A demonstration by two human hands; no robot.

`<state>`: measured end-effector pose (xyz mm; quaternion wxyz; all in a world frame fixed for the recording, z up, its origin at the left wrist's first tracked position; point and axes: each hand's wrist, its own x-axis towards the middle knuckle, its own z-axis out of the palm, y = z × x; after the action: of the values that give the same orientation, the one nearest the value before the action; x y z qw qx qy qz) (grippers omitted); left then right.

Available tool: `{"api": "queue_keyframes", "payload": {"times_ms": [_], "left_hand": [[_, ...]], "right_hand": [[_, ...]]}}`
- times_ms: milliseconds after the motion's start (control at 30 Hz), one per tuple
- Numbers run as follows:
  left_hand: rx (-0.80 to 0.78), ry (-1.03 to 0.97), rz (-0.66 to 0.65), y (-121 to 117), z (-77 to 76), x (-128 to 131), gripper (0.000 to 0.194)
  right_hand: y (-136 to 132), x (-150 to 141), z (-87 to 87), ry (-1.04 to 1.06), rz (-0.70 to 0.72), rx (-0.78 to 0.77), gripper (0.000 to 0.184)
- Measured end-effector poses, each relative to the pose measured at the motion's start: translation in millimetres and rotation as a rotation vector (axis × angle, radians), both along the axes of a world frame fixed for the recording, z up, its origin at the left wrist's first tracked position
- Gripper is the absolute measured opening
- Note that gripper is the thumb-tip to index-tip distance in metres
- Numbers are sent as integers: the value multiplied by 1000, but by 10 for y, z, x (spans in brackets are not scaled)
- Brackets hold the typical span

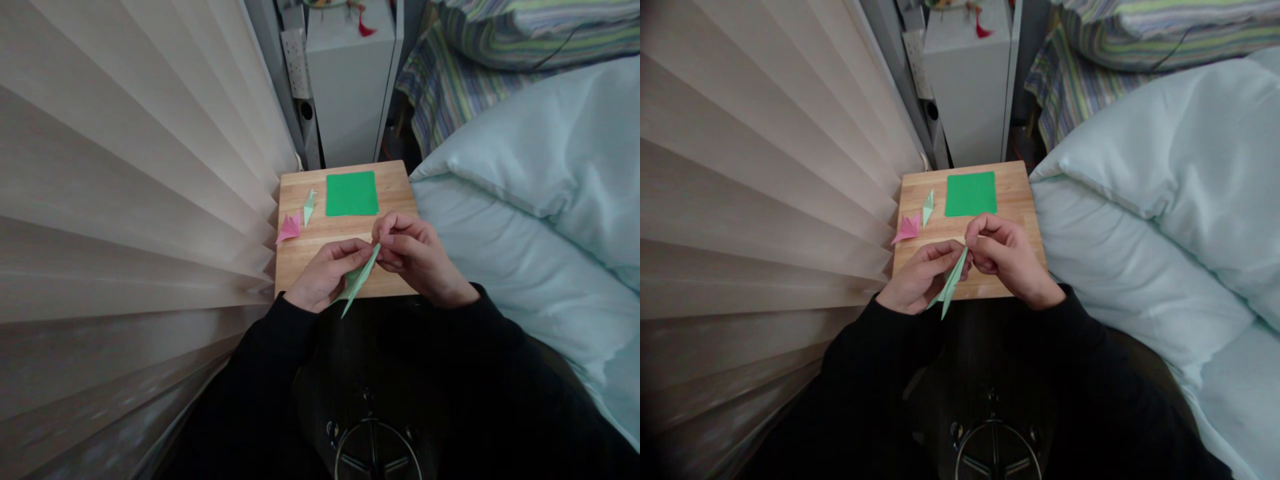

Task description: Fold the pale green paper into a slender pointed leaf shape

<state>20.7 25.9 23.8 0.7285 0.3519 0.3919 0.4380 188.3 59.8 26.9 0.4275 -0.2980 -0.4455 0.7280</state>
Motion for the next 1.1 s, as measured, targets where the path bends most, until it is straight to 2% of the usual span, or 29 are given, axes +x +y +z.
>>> {"api": "queue_keyframes", "payload": {"times_ms": [167,267,400,733,900,1100], "left_hand": [[190,220,214,65,-85,-27,23],[283,347,272,91,-92,-54,22],[333,356,263,94,-84,-62,22],[287,324,268,81,-63,-41,26],[264,310,256,79,-55,-32,29],[258,266,249,68,-51,-33,19]], "right_hand": [[21,6,14,-108,-109,83,16],[11,-17,10,-201,-137,183,18],[-15,-39,-10,-308,-140,288,19],[-27,1,9,-445,-167,464,11],[-33,2,19,-468,-178,489,12],[-33,-11,17,-488,-206,476,14]]}}
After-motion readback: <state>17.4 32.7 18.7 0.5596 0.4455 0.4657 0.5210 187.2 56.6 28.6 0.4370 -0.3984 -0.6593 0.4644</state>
